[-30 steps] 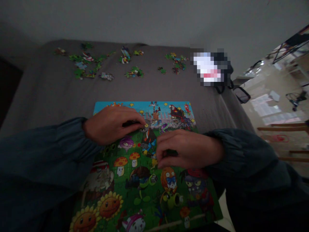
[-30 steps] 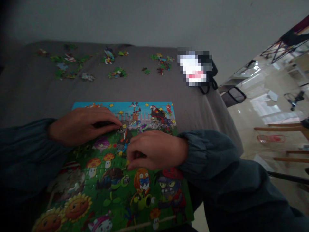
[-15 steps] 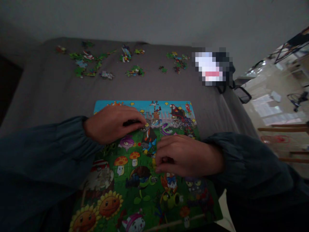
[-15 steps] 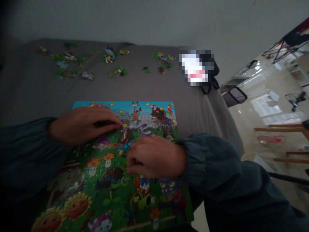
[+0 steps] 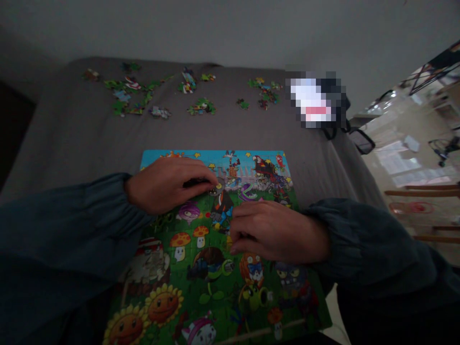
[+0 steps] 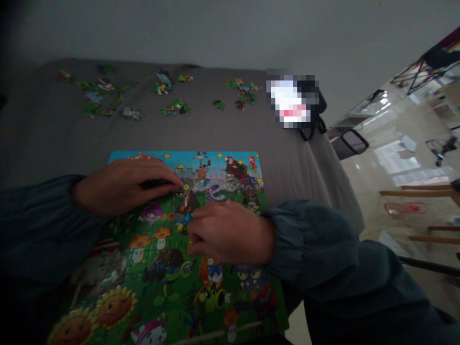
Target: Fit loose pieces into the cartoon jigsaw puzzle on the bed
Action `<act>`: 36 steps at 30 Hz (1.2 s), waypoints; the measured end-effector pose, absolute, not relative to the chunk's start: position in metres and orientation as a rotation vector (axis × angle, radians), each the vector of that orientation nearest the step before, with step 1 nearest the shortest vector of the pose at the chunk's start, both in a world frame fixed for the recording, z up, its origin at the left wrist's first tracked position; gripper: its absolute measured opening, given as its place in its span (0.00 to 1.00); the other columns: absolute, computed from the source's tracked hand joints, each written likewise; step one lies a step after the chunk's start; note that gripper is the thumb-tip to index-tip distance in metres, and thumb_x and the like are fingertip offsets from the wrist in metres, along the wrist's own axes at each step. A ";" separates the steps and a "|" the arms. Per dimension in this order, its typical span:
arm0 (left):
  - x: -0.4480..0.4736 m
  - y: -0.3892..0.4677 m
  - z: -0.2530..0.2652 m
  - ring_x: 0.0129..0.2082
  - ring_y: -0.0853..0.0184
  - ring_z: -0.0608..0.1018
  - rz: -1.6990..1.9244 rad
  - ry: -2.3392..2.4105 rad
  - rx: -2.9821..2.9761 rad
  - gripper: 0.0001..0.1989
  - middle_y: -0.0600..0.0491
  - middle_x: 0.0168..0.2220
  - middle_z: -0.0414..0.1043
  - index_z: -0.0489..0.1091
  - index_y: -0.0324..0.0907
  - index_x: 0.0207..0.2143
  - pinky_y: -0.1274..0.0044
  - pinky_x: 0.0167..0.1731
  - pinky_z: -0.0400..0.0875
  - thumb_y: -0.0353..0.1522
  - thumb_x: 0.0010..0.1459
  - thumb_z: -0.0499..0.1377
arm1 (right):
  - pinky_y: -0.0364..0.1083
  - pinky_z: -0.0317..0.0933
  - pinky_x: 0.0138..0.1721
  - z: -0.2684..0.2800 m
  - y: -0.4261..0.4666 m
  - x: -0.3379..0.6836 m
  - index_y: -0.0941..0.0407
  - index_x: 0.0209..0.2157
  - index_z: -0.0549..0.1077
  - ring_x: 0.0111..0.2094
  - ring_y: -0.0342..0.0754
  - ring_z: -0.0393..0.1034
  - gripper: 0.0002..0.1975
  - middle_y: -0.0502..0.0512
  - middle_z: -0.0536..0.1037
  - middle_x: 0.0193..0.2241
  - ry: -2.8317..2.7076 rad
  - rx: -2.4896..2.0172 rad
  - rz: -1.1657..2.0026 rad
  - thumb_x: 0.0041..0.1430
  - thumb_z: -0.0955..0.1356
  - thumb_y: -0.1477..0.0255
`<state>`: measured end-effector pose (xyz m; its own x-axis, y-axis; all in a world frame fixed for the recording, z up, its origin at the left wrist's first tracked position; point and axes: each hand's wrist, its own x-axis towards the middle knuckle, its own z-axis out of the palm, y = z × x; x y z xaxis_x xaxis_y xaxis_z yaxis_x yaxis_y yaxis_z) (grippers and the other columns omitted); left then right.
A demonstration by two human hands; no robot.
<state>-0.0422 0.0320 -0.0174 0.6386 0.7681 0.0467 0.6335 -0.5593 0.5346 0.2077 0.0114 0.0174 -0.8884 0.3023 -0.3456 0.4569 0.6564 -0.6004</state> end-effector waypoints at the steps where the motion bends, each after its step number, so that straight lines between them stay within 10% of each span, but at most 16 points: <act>1: -0.042 0.032 -0.017 0.39 0.65 0.79 0.381 1.102 2.381 0.14 0.54 0.40 0.81 0.78 0.48 0.42 0.75 0.38 0.67 0.41 0.68 0.53 | 0.45 0.57 0.37 0.018 0.011 0.207 0.58 0.35 0.77 0.38 0.46 0.70 0.08 0.53 0.77 0.35 2.664 0.622 -1.031 0.65 0.70 0.68; 12: -0.031 0.024 0.002 0.35 0.67 0.81 0.620 1.149 1.667 0.13 0.52 0.42 0.82 0.77 0.45 0.46 0.78 0.34 0.78 0.40 0.65 0.59 | 0.43 0.57 0.33 0.016 0.021 0.212 0.58 0.32 0.72 0.30 0.41 0.65 0.09 0.49 0.73 0.29 3.002 0.774 -1.285 0.64 0.71 0.68; 20: -0.024 0.016 0.011 0.49 0.57 0.82 0.609 0.892 1.042 0.23 0.44 0.59 0.73 0.63 0.48 0.65 0.68 0.50 0.80 0.35 0.68 0.53 | 0.44 0.65 0.33 0.005 0.037 0.213 0.56 0.60 0.63 0.32 0.42 0.68 0.24 0.55 0.74 0.41 3.086 1.214 -1.521 0.65 0.69 0.68; 32: -0.023 0.011 0.009 0.49 0.56 0.82 0.452 0.859 1.120 0.34 0.42 0.61 0.71 0.43 0.50 0.72 0.67 0.46 0.81 0.38 0.67 0.50 | 0.44 0.65 0.36 0.000 0.041 0.212 0.56 0.47 0.75 0.33 0.42 0.67 0.11 0.53 0.75 0.39 3.208 1.028 -1.399 0.64 0.71 0.70; 36: -0.026 0.015 0.009 0.52 0.58 0.81 0.495 0.867 1.267 0.27 0.44 0.62 0.70 0.54 0.51 0.69 0.69 0.45 0.80 0.38 0.68 0.49 | 0.41 0.66 0.34 0.017 0.049 0.221 0.60 0.37 0.74 0.32 0.40 0.70 0.05 0.52 0.76 0.33 3.003 0.955 -1.666 0.65 0.70 0.73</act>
